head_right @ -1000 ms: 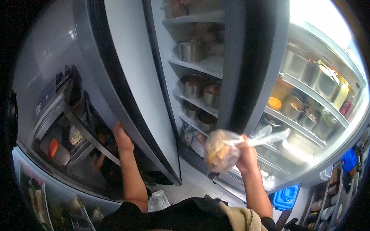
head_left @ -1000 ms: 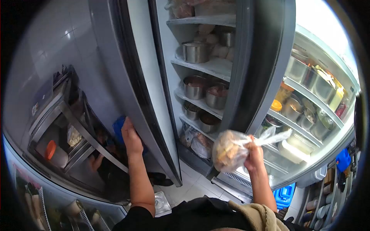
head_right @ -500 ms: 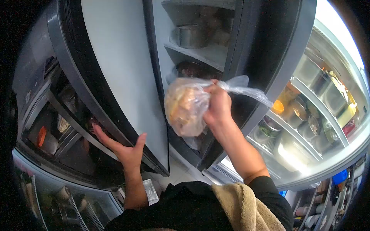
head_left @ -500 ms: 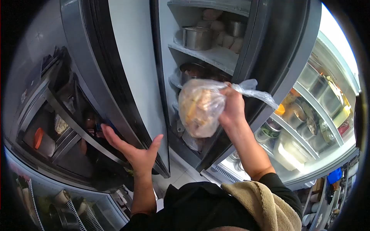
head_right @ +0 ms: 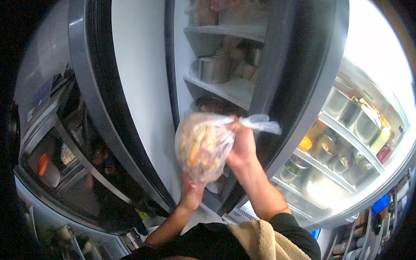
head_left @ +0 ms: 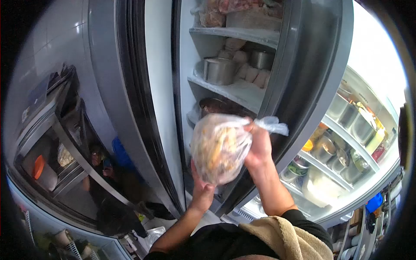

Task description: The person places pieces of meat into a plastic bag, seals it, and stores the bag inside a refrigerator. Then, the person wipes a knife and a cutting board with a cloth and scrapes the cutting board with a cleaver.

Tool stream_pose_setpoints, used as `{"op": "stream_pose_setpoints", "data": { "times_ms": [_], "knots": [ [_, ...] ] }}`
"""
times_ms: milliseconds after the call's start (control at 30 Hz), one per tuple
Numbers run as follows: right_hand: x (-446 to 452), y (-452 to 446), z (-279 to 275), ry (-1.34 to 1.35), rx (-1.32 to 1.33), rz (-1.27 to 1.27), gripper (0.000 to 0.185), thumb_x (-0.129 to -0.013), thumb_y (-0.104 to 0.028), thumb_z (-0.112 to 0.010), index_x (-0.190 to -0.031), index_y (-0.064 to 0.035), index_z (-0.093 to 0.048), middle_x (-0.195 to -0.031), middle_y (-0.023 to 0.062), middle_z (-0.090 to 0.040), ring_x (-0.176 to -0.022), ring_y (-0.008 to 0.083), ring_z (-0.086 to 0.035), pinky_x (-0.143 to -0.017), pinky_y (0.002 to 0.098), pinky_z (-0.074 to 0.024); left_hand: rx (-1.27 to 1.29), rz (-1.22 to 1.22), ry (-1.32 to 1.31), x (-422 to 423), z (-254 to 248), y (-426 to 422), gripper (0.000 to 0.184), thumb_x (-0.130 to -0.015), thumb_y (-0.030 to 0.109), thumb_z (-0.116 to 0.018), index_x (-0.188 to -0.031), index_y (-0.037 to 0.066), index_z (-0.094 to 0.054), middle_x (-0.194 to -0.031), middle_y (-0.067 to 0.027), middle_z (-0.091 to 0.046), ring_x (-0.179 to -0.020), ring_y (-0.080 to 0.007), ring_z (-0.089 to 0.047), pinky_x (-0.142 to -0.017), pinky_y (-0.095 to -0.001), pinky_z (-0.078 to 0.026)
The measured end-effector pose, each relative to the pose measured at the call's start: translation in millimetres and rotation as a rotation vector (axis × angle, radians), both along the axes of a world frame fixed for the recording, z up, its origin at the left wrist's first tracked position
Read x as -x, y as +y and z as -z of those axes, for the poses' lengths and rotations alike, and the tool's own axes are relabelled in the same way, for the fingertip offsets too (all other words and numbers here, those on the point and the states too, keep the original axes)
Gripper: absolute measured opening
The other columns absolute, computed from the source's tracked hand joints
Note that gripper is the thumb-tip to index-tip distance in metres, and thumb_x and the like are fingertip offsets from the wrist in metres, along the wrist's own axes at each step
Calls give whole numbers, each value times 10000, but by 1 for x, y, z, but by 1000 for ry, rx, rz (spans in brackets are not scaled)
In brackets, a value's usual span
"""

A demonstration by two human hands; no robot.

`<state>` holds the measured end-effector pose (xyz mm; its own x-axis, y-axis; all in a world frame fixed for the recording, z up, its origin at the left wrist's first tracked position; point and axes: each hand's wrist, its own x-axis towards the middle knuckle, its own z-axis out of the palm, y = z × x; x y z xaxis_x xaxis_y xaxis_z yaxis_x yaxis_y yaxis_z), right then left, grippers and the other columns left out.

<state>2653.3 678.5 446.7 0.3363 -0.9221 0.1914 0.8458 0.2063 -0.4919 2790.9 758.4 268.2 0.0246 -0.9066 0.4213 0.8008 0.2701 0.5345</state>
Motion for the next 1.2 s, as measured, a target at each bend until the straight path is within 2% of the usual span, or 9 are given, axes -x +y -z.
{"op": "stream_pose_setpoints", "data": {
  "times_ms": [100,300,400,467,567,767,933,1067,1200],
  "knots": [
    [3,-5,20,177,-24,-74,375,-809,27,-572,-1182,-12,-548,-1049,186,-675,-952,326,-703,-903,446,-593,-19,140,12,-6,6,-4,1239,-709,473,-919,-1598,86,-147,-1577,-82,-337,-1466,-266,-346,-1203,-489,-328],
    [22,11,22,1088,669,698,881,-872,-120,-708,-1593,-80,-205,-1235,91,-559,-977,165,-598,-882,330,-525,-54,156,99,1,1,3,1096,-735,523,-880,-1553,83,-300,-1514,-69,-457,-1410,-250,-445,-1174,-462,-385],
    [47,29,5,1449,1215,734,929,-821,-240,-800,-1586,-74,-300,-1446,208,-466,-1321,330,-479,-1098,438,-417,-66,142,89,2,18,0,995,-829,553,-785,-1568,102,-294,-1542,-67,-435,-1426,-259,-424,-1173,-471,-375],
    [42,40,14,1320,1201,421,1010,-736,-387,-882,-1553,-62,-385,-1600,301,-279,-1532,423,-209,-1213,498,-267,-99,78,44,-2,11,-1,891,-910,479,-746,-1548,55,-292,-1519,-86,-449,-1395,-241,-461,-1154,-409,-397],
    [3,61,39,1454,1124,481,1187,-626,-502,-912,-1545,-15,-340,-1603,340,-207,-1511,493,-207,-1219,520,-276,-79,73,39,0,8,-3,694,-1064,528,-446,-1565,73,-295,-1544,-68,-439,-1381,-217,-470,-1149,-393,-379],
    [-15,47,61,1613,912,583,891,-664,-347,-832,-1407,-4,-480,-1384,270,-502,-1298,465,-509,-1080,482,-454,-186,69,-39,-10,20,-10,827,-1019,729,-239,-1578,125,-321,-1561,-61,-444,-1417,-232,-443,-1119,-452,-402],
    [-22,-9,47,1152,744,672,482,-698,-193,-747,-1129,8,-671,-1031,194,-715,-965,286,-710,-877,401,-547,-59,183,107,-3,-12,-5,798,-1019,718,-259,-1612,186,-229,-1612,-83,-362,-1449,-336,-397,-1113,-562,-423],
    [-23,-23,-12,1201,686,697,362,-736,-187,-763,-1039,8,-727,-906,158,-759,-830,225,-741,-771,370,-580,30,69,-74,-7,-27,-12,703,-1069,564,-358,-1635,204,-144,-1683,-100,-199,-1440,-419,-392,-1108,-572,-430],
    [-22,-80,-58,1391,950,1173,353,-759,-216,-737,-1035,2,-715,-889,130,-752,-786,209,-726,-739,369,-575,97,-270,-569,-30,-54,30,668,-1052,234,-522,-1577,-40,-214,-1644,-238,-235,-1371,-357,-493,-1058,-523,-492]
  ]
}}
